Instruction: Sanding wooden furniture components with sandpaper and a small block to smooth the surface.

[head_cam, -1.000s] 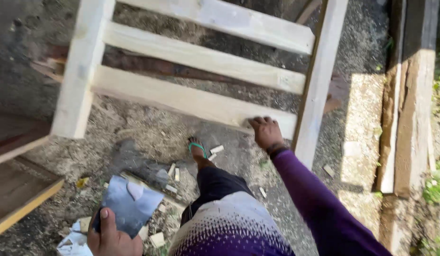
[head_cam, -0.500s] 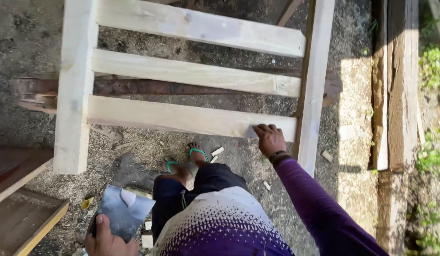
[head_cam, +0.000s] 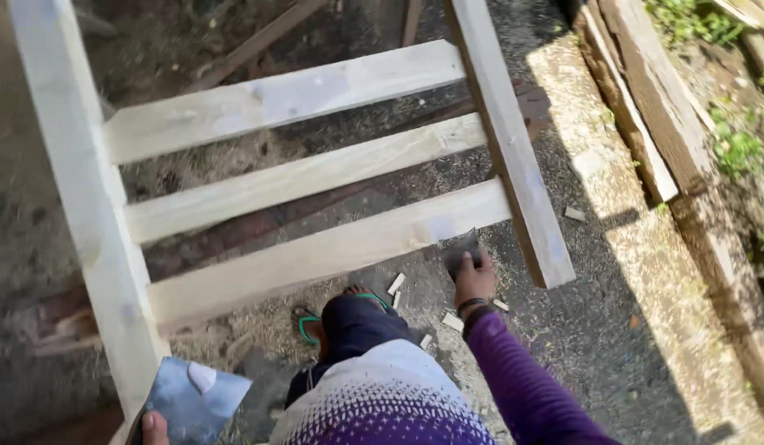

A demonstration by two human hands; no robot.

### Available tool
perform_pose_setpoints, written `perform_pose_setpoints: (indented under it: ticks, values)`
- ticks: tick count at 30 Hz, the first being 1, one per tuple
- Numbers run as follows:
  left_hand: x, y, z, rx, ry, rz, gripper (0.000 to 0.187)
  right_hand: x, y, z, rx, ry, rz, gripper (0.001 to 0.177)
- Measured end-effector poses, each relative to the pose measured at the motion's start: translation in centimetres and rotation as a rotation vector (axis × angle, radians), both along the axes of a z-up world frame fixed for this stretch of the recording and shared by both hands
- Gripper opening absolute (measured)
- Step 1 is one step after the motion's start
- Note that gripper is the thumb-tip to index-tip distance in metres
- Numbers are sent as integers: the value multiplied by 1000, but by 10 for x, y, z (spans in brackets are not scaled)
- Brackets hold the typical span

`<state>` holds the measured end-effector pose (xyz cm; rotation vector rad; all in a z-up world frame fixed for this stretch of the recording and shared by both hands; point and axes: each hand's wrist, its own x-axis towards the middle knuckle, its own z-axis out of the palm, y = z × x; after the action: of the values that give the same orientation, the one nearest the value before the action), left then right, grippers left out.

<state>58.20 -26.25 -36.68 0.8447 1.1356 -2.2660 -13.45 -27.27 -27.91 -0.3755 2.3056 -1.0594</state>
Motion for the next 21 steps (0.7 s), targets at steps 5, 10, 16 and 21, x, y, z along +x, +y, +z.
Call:
perform_pose_setpoints:
  ticks: [5, 10, 16, 21]
  values:
    - [75, 41, 1, 137, 155, 35, 47, 63, -38, -30, -641, -189, -400, 45]
    - [95, 26, -6, 202, 340, 66, 44, 94, -28, -64, -517, -149, -503, 45]
    - [100, 32, 16, 46, 372, 127, 35, 107, -11, -71, -304, -178, -186, 29]
    - [64, 51, 51, -767, -900, -251, 54, 40, 12, -56, 8, -273, -102, 27]
